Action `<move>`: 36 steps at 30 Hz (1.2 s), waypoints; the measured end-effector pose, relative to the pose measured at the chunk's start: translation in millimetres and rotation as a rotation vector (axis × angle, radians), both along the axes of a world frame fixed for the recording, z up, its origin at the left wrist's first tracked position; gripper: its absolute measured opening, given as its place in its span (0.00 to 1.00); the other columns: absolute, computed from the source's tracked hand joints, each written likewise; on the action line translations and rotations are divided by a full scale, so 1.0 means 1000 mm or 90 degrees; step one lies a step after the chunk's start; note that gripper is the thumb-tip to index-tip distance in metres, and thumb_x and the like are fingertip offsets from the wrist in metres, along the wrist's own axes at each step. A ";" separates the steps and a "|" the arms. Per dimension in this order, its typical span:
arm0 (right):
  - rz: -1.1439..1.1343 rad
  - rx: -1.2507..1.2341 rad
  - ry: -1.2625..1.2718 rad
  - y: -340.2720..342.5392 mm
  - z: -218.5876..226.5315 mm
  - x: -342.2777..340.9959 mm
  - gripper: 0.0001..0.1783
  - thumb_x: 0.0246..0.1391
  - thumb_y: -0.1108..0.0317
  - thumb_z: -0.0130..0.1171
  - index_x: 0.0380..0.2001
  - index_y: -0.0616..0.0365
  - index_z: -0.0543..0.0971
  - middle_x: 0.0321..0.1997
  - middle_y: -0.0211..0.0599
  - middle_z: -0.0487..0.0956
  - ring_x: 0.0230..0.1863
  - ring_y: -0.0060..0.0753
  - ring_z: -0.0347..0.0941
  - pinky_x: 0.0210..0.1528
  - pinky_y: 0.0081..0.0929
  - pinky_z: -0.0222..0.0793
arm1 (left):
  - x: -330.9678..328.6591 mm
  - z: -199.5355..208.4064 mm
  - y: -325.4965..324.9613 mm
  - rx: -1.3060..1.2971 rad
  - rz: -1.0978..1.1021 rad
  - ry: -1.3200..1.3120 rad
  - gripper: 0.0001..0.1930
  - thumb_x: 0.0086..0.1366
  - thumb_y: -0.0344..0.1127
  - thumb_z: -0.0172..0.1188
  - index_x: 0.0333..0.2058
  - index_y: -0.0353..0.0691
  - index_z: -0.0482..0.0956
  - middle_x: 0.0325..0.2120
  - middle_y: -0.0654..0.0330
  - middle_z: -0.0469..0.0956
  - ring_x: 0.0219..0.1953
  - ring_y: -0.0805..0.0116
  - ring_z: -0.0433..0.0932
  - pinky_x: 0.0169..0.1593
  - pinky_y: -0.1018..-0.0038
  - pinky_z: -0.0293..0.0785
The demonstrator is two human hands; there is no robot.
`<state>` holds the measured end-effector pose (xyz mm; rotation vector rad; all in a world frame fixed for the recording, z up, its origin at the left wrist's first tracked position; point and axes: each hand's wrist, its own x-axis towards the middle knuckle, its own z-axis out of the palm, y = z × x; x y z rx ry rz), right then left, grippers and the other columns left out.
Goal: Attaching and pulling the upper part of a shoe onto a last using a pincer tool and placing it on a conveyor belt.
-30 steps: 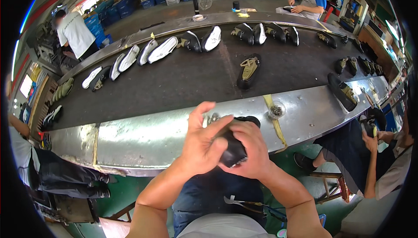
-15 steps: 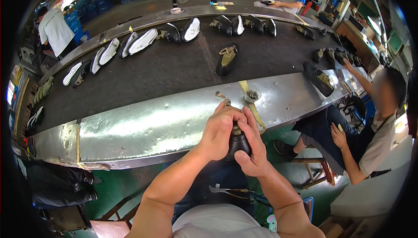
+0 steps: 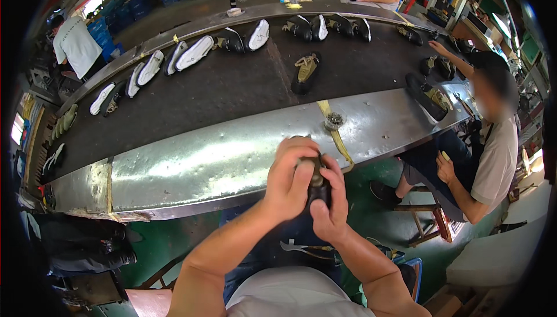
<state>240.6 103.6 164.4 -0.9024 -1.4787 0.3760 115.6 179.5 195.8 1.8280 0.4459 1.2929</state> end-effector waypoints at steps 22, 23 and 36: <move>-0.387 -0.413 -0.520 0.167 -0.078 0.186 0.41 0.61 0.50 0.55 0.65 0.73 0.59 0.70 0.59 0.62 0.72 0.62 0.52 0.72 0.60 0.43 | 0.021 -0.095 0.343 -0.481 0.111 0.042 0.41 0.61 0.49 0.67 0.64 0.27 0.62 0.57 0.48 0.73 0.57 0.63 0.72 0.60 0.71 0.66; -0.377 -0.394 -0.523 0.168 -0.080 0.184 0.42 0.60 0.51 0.56 0.65 0.73 0.60 0.69 0.60 0.63 0.73 0.62 0.52 0.72 0.60 0.43 | 0.026 -0.109 0.363 -0.426 0.148 0.140 0.40 0.63 0.52 0.66 0.63 0.27 0.64 0.56 0.49 0.74 0.56 0.63 0.73 0.59 0.72 0.66; -0.388 -0.494 -0.566 0.162 -0.062 0.188 0.47 0.54 0.52 0.61 0.66 0.73 0.56 0.70 0.61 0.60 0.73 0.65 0.49 0.71 0.62 0.40 | 0.026 -0.086 0.517 -0.312 0.676 0.617 0.39 0.61 0.70 0.55 0.64 0.54 0.71 0.74 0.47 0.36 0.74 0.39 0.40 0.67 0.37 0.52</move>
